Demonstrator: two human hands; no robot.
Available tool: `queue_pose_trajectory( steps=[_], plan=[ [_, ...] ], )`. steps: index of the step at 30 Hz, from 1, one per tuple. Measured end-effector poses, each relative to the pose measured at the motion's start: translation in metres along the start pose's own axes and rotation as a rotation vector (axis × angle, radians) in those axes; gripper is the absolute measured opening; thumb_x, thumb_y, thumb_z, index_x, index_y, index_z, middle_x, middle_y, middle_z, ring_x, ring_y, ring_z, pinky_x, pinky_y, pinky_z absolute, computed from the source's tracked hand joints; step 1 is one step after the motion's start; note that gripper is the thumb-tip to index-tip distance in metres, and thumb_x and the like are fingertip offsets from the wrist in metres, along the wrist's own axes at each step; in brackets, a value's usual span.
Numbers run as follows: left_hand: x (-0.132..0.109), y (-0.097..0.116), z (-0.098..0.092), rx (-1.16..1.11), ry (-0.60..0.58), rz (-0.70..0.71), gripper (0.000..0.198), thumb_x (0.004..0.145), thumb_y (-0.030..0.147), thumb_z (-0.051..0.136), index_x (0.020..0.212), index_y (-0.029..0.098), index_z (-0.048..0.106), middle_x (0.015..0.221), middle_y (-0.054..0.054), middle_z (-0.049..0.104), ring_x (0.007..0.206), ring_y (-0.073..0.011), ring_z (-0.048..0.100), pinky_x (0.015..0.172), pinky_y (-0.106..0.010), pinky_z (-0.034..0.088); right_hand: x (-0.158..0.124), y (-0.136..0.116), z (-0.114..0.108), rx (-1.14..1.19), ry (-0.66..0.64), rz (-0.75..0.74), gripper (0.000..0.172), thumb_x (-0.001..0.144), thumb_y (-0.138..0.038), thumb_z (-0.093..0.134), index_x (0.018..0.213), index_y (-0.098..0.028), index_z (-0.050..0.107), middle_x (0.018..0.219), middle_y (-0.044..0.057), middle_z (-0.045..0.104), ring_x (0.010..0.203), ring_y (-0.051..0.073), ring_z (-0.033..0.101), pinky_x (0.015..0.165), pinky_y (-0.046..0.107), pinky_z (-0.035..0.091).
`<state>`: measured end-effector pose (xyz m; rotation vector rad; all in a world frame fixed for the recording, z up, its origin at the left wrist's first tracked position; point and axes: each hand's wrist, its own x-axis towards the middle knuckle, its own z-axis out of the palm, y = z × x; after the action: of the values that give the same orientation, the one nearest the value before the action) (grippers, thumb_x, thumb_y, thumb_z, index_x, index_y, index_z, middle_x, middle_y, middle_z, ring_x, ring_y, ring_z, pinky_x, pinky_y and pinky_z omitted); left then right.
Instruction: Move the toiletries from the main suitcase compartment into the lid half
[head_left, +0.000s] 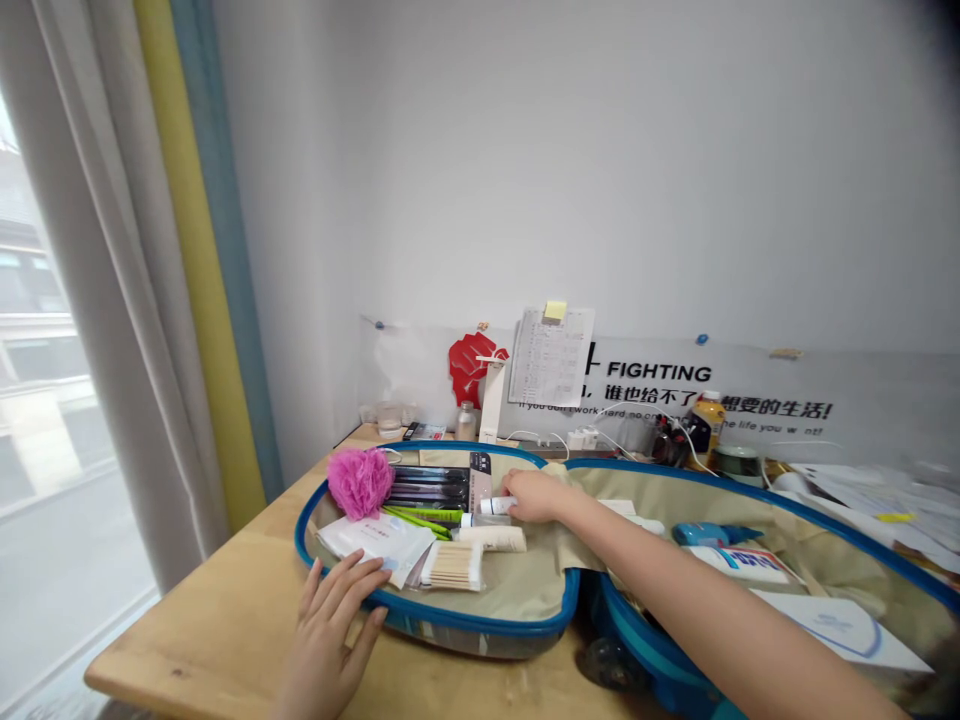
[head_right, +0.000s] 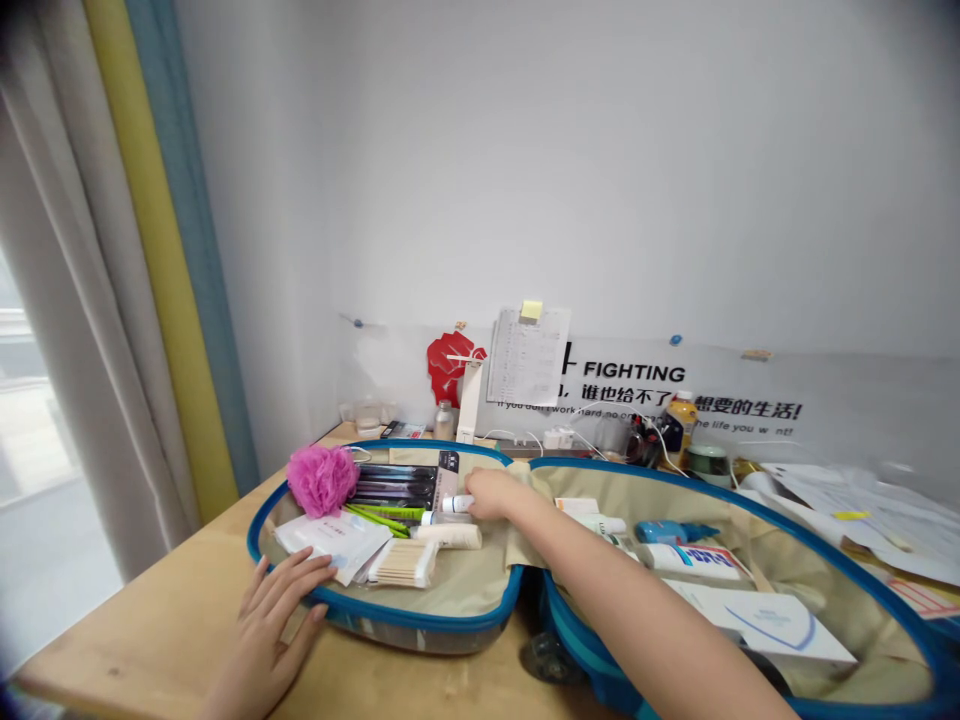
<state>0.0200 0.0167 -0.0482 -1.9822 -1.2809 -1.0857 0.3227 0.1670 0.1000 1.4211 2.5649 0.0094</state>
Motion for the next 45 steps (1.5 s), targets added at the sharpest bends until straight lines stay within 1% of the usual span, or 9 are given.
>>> queue_pose_trajectory(
  steps=[5,8,10,15,20,27,35,41,45],
  plan=[
    [0.002,0.002,-0.002,0.009,0.004,0.008,0.026,0.096,0.027,0.055,0.119,0.029,0.066,0.118,-0.001,0.078,0.117,-0.0223,0.069,0.125,-0.042,0.021,-0.007,0.024,-0.011,0.095,0.084,-0.004,0.033,0.098,-0.042,0.063,0.12,-0.019,0.065,0.126,0.008,0.065,0.111,0.021,0.063,0.098,0.045,0.054],
    [0.003,0.003,-0.003,0.005,0.006,0.009,0.027,0.095,0.026,0.055,0.119,0.03,0.066,0.116,0.0,0.078,0.116,-0.0222,0.07,0.124,-0.041,0.024,-0.019,0.055,-0.021,0.134,0.202,0.091,0.034,0.1,-0.043,0.06,0.124,-0.019,0.064,0.127,0.009,0.064,0.113,0.021,0.063,0.1,0.046,0.053],
    [0.003,0.003,-0.003,-0.003,0.007,0.003,0.028,0.094,0.026,0.056,0.12,0.03,0.066,0.116,0.0,0.078,0.115,-0.022,0.07,0.123,-0.041,0.025,-0.03,0.08,-0.021,0.136,0.224,0.176,0.034,0.1,-0.044,0.059,0.122,-0.019,0.064,0.125,0.008,0.065,0.111,0.021,0.063,0.099,0.045,0.054],
    [0.001,0.0,-0.001,0.008,0.019,0.017,0.027,0.095,0.027,0.056,0.12,0.03,0.066,0.118,-0.001,0.077,0.117,-0.0212,0.069,0.125,-0.04,0.022,-0.061,0.13,0.006,0.112,0.031,0.315,0.029,0.098,-0.043,0.062,0.112,-0.018,0.067,0.115,0.006,0.067,0.102,0.019,0.065,0.092,0.041,0.056],
    [0.001,0.001,-0.001,0.014,0.016,0.033,0.026,0.095,0.026,0.056,0.119,0.028,0.065,0.118,-0.001,0.077,0.119,-0.0199,0.068,0.127,-0.036,0.014,-0.083,0.156,0.041,0.101,-0.112,0.408,0.027,0.098,-0.041,0.063,0.113,-0.019,0.066,0.119,0.007,0.066,0.104,0.019,0.064,0.093,0.04,0.056],
    [0.002,0.0,-0.001,-0.001,0.03,0.006,0.028,0.094,0.027,0.056,0.119,0.031,0.066,0.117,0.0,0.078,0.115,-0.0211,0.07,0.124,-0.039,0.024,-0.087,0.165,0.059,0.111,-0.19,0.492,0.035,0.097,-0.041,0.064,0.123,-0.018,0.063,0.123,0.008,0.064,0.107,0.02,0.064,0.093,0.043,0.057],
    [0.008,0.003,-0.006,0.034,0.043,0.064,0.024,0.096,0.026,0.053,0.117,0.027,0.065,0.114,-0.001,0.078,0.114,-0.0188,0.069,0.127,-0.032,0.012,-0.085,0.166,0.055,0.133,-0.231,0.518,0.034,0.098,-0.041,0.063,0.123,-0.018,0.063,0.125,0.008,0.064,0.108,0.021,0.063,0.094,0.043,0.056],
    [0.008,0.003,-0.006,0.042,0.031,0.069,0.024,0.096,0.025,0.053,0.117,0.026,0.063,0.113,-0.002,0.078,0.115,-0.0194,0.069,0.127,-0.031,0.011,-0.105,0.168,0.053,0.248,-0.419,0.498,0.029,0.096,-0.039,0.066,0.113,-0.015,0.065,0.105,0.004,0.068,0.089,0.016,0.066,0.08,0.036,0.059],
    [0.006,0.002,-0.004,0.029,0.025,0.055,0.024,0.096,0.026,0.054,0.118,0.026,0.064,0.115,-0.002,0.078,0.115,-0.0195,0.069,0.127,-0.032,0.011,-0.118,0.164,0.058,0.303,-0.409,0.444,0.027,0.096,-0.036,0.066,0.114,-0.016,0.064,0.105,0.004,0.067,0.088,0.015,0.065,0.081,0.035,0.057]
  ],
)
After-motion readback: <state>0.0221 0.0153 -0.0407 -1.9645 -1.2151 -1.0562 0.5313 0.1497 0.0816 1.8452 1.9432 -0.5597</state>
